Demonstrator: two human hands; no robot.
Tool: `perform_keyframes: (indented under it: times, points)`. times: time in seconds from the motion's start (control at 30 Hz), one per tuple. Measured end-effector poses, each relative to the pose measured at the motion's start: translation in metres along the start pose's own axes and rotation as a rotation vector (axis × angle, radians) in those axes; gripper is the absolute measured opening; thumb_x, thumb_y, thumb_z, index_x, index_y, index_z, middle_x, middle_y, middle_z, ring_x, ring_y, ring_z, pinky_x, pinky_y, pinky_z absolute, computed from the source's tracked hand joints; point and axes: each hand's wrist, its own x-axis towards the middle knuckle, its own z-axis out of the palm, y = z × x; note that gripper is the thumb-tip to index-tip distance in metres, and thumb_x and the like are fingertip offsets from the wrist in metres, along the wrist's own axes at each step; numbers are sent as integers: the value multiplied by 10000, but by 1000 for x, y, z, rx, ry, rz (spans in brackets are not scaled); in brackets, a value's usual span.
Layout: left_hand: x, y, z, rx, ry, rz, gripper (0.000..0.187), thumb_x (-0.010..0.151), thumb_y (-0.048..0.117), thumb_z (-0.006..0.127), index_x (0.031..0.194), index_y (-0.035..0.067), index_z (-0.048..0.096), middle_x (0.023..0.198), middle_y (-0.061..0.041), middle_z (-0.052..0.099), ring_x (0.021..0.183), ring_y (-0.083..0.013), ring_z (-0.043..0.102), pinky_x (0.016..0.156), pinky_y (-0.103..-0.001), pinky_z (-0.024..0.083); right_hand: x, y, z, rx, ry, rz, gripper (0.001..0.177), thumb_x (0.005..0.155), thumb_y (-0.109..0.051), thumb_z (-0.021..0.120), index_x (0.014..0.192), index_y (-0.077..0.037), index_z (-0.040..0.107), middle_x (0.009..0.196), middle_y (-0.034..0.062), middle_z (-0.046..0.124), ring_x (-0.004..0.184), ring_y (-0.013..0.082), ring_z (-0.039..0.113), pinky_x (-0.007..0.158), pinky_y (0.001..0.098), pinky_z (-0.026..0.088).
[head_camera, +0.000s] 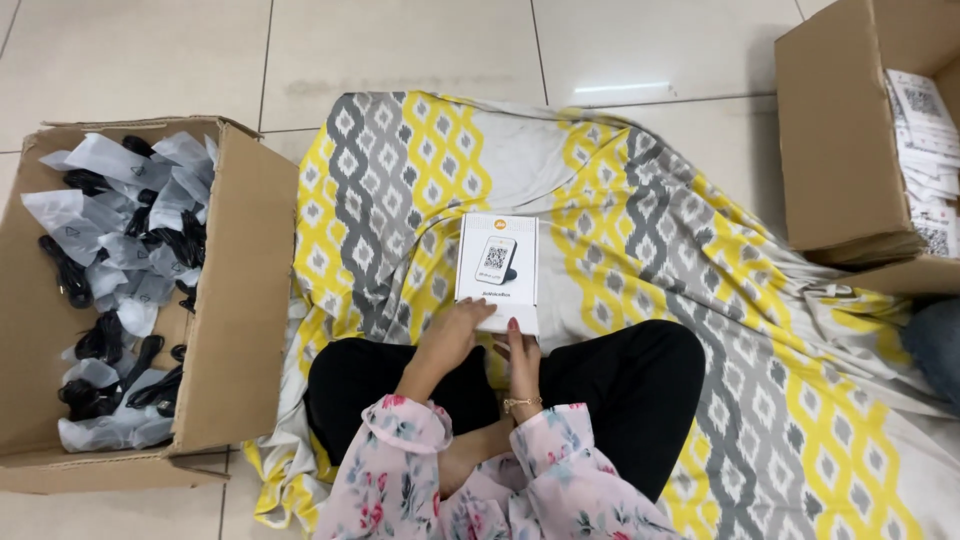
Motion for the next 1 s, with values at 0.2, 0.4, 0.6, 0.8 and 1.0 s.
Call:
perform_keyframes:
  times: [0.2,0.4,0.6,0.8,1.0]
  points:
    - [28,24,-95,-353,89,-19,392,815,-9,620,1175,83,744,1180,-181,723,1097,-379,666,938,-440,524,-34,-68,24,-1116,-334,-978,604,907,-246,741,1414,4,531,1377,237,575,1277,423,538,1071,500,461]
    - [40,37,-102,-286,-16,-66,339,865,34,634,1186,91,725,1122,-216,715,1064,-411,659,903,-478,527,-18,-83,39,-1627,-272,-1164,689,768,-253,755,1378,-74,489,1279,197,611,1228,393,533,1062,564,344]
    - [43,44,-113,-370,35,75,350,852,41,631,1195,50,699,1104,-245,705,1053,-438,646,883,-504,516,24,-57,17,-1588,-385,-926,692,880,-314,722,1428,-7,430,1220,230,634,1073,396,643,741,466,585]
    - [104,48,-169,-79,-216,68,262,898,199,685,1131,89,735,1032,-204,729,1014,-393,676,881,-498,520,73,-38,15,-1860,-384,-751,923,793,-311,783,1514,-16,288,1063,212,676,830,403,705,633,499,583]
    - [153,80,-209,569,1107,22,395,771,29,653,1164,59,682,1136,-206,707,1065,-360,690,905,-457,547,58,-51,25,-1874,-377,-603,961,802,-97,678,1623,-31,183,1046,196,682,800,380,713,681,496,588]
